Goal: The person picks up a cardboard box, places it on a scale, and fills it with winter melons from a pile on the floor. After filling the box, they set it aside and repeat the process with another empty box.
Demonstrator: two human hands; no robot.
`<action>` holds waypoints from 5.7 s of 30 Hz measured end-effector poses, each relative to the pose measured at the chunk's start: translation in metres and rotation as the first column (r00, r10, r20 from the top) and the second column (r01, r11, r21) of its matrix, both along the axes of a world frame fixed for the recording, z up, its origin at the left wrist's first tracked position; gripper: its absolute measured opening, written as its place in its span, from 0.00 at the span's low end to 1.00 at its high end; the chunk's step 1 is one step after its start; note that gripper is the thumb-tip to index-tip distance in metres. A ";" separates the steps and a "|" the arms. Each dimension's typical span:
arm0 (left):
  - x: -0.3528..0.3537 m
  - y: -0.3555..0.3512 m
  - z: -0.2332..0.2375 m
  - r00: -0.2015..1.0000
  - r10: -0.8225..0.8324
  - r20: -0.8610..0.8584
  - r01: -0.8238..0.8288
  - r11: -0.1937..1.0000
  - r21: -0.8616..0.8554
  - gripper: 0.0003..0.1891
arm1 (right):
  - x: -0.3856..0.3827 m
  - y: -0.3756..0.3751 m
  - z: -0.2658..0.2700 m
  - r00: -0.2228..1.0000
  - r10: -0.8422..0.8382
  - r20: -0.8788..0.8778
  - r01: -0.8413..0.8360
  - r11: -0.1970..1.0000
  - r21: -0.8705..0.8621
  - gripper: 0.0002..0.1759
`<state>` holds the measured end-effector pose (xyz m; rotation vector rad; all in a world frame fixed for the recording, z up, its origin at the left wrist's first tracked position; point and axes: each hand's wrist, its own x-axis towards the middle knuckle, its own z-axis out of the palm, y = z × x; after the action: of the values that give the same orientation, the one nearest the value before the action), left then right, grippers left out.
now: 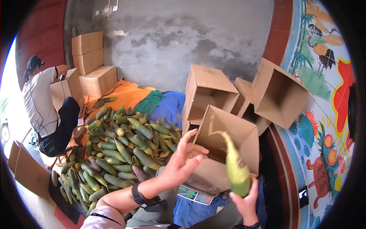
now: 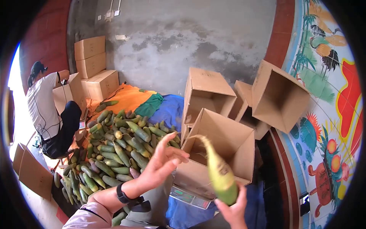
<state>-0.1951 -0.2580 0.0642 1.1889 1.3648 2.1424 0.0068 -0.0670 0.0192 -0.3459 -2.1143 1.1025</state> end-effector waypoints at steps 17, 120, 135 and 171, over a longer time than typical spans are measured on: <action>-0.030 0.048 -0.116 0.502 0.106 -0.858 -0.614 0.742 -0.267 0.39 | -0.120 0.142 0.015 0.364 -0.294 0.884 -0.339 0.842 0.419 0.32; -0.006 -0.076 -0.066 0.284 0.462 -0.840 -0.731 0.671 0.122 0.36 | 0.018 -0.028 -0.035 0.990 -0.140 -0.016 0.132 0.876 0.465 0.20; 0.060 0.011 -0.068 0.177 0.148 -0.973 -0.420 0.906 0.062 0.22 | 0.016 -0.076 0.011 0.995 -0.079 0.060 0.037 0.858 0.512 0.31; -0.034 0.070 -0.123 0.437 0.172 -0.883 -0.623 0.766 -0.159 0.39 | -0.108 0.171 -0.019 0.457 -0.120 0.881 -0.257 0.931 0.260 0.19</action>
<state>-0.2288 -0.1880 -0.0588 1.9037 2.6628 1.2124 -0.1016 0.1043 -0.0001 -0.8018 -3.2450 0.5211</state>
